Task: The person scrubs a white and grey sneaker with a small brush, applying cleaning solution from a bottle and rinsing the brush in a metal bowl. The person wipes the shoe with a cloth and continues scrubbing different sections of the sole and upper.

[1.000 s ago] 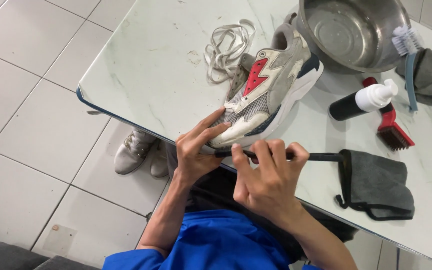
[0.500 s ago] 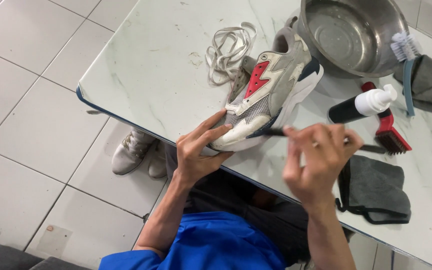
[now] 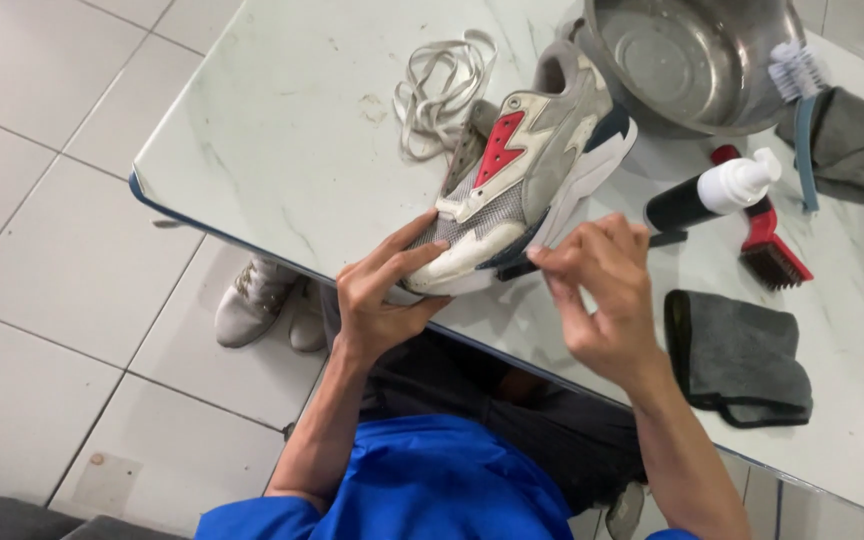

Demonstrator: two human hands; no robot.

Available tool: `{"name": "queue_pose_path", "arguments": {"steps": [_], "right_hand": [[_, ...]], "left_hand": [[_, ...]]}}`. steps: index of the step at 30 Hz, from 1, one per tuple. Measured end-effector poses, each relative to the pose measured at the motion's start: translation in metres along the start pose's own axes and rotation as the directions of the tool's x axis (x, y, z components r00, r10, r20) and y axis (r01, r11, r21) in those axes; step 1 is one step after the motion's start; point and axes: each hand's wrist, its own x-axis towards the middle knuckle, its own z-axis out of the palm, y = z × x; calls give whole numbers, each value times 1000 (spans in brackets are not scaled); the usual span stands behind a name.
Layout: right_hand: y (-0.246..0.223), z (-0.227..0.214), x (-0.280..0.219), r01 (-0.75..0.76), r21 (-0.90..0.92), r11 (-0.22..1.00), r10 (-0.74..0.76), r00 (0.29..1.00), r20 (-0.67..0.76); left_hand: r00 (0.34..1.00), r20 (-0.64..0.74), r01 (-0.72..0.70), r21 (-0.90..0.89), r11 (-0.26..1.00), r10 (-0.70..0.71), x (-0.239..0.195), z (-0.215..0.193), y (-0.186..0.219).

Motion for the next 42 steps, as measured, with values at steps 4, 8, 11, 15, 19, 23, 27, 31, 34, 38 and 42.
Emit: {"name": "queue_pose_path", "arguments": {"steps": [4,8,11,15,19,23,27,31,34,38,42], "right_hand": [[24,-10,14,-16,-96,995,10,998,-61],[8,-3,3,14,19,1000,-14,1000,0],[26,-9,6,13,-12,1000,-13,1000,3],[30,-5,6,-9,-54,999,5,998,-64],[14,-2,-3,16,2,1000,-16,1000,0],[31,-6,5,18,-81,997,-24,997,-75],[13,3,-9,54,-18,998,-55,998,-24],[40,-3,4,37,-110,993,-49,994,-103],[22,7,-3,40,-86,995,-51,990,-129],[26,1,0,104,-123,987,-117,988,-97],[10,6,1,174,-432,885,-250,960,-126]], "left_hand": [[1000,-3,-7,0,1000,7,0,1,0],[1000,0,14,0,1000,-14,-2,0,2],[1000,4,9,-5,1000,-9,-3,-1,2],[1000,-2,17,0,1000,-17,-3,-1,0],[1000,9,23,-4,1000,-23,-6,-2,3],[1000,-8,15,-1,1000,-15,1,0,2],[1000,-1,23,-2,1000,-23,-2,0,0],[1000,-7,19,-2,1000,-19,3,0,5],[999,-7,45,13,999,-45,-1,0,3],[1000,-4,28,-13,1000,-29,-3,-1,3],[999,-11,41,-3,999,-41,-5,-3,2]]}}
